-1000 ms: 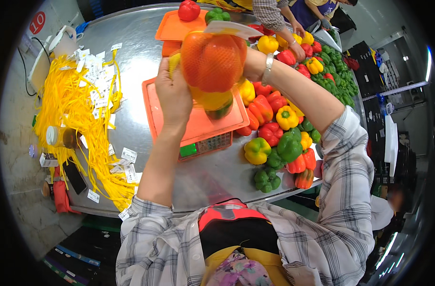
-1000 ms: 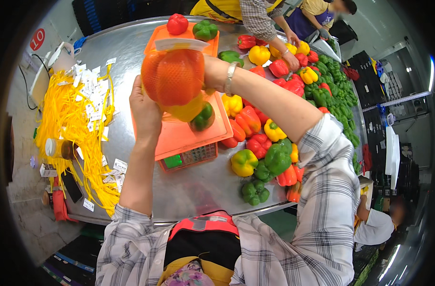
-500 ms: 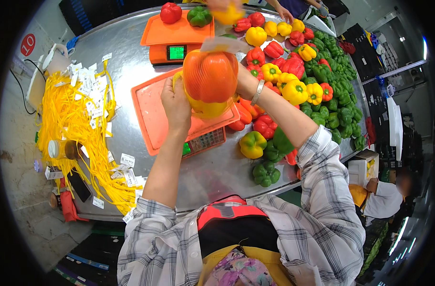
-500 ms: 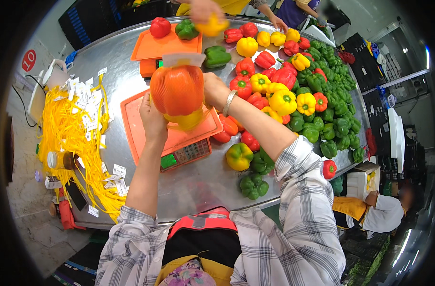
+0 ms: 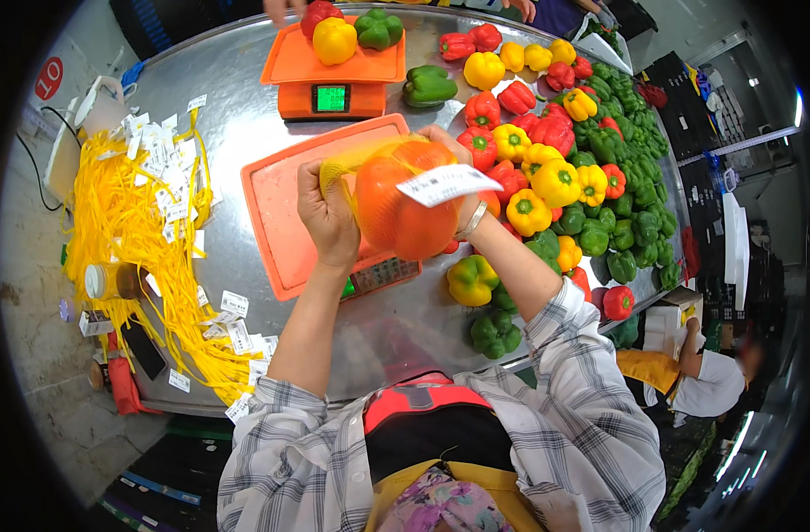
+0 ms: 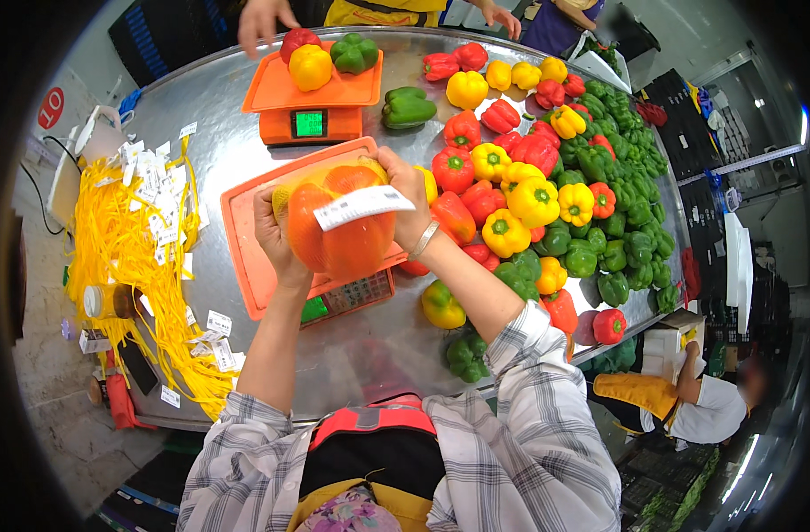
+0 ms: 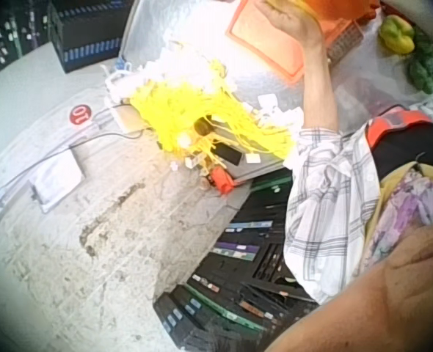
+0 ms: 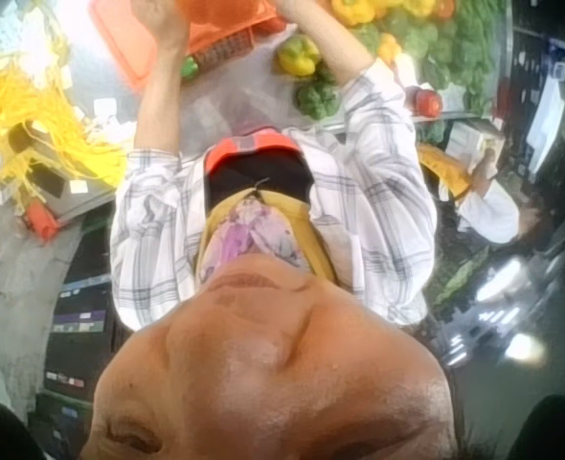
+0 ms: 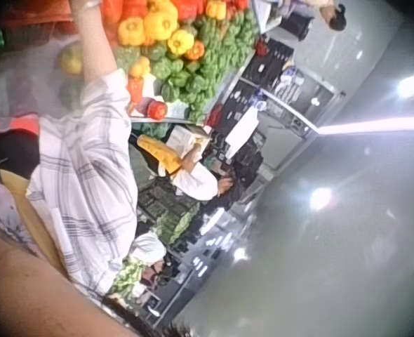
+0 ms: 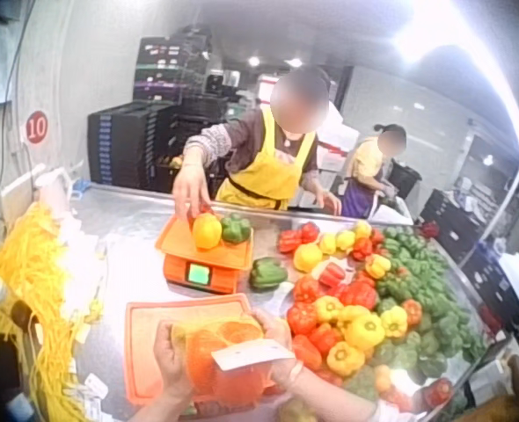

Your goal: The person selects bell peppers from a pile, places them into a mesh bag, and secures the top with a plastic tie and a label.

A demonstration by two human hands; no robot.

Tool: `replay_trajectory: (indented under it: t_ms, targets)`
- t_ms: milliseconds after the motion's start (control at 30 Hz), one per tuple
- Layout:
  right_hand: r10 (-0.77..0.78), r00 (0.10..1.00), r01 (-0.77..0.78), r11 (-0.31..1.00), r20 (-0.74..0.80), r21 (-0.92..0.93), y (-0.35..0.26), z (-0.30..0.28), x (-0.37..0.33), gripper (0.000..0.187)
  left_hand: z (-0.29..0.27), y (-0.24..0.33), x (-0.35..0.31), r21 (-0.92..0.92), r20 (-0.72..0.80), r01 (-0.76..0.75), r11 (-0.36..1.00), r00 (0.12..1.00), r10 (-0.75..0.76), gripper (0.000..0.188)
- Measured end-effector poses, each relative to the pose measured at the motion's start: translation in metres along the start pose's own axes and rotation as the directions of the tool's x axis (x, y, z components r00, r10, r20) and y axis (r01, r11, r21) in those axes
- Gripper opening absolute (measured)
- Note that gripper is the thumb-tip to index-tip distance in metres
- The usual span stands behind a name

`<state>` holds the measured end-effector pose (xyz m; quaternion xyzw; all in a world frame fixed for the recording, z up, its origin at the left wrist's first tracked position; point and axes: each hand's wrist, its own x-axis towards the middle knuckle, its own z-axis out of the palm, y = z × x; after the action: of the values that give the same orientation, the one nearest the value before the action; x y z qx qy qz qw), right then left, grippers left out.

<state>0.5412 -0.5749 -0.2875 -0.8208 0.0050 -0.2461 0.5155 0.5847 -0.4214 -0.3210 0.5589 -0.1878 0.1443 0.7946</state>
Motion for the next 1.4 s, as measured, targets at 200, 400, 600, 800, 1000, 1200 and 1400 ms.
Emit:
replay_trajectory:
  t_ms: [200,400,600,800,1000,1200,1400]
  targets:
    - [0.12,0.993,-0.118,0.964,0.005,0.24,0.013,0.004,-0.001,0.009,-0.01,-0.016,0.002,-0.076,0.12,0.078,0.994,0.99,-0.069,0.01]
    - [0.397,0.898,-0.422,0.663,0.187,0.618,0.036,0.011,-0.002,0.01,-0.017,-0.044,-0.007,-0.195,0.15,0.286,0.938,0.954,-0.259,0.013]
    - [0.389,0.913,-0.384,0.708,0.126,0.592,0.049,0.027,-0.008,0.013,-0.017,-0.042,-0.006,-0.251,0.165,0.473,0.844,0.88,-0.445,0.016]
    - [0.437,0.895,-0.43,0.791,0.09,0.435,0.06,0.023,-0.013,0.014,-0.012,-0.034,-0.004,-0.176,0.237,0.565,0.806,0.819,-0.522,0.017]
    - [0.469,0.878,-0.479,0.853,0.099,0.207,0.087,0.026,-0.015,0.015,-0.021,-0.053,0.001,-0.168,0.287,0.702,0.692,0.706,-0.647,0.021]
    - [0.382,0.924,-0.371,0.875,0.027,0.31,0.116,0.032,-0.027,0.017,-0.023,-0.08,0.002,-0.03,0.305,0.685,0.728,0.7,-0.646,0.021]
    - [0.191,0.964,-0.131,0.947,-0.187,0.292,0.094,0.035,-0.011,0.018,-0.008,-0.045,0.002,0.248,0.184,0.35,0.903,0.898,-0.399,0.016]
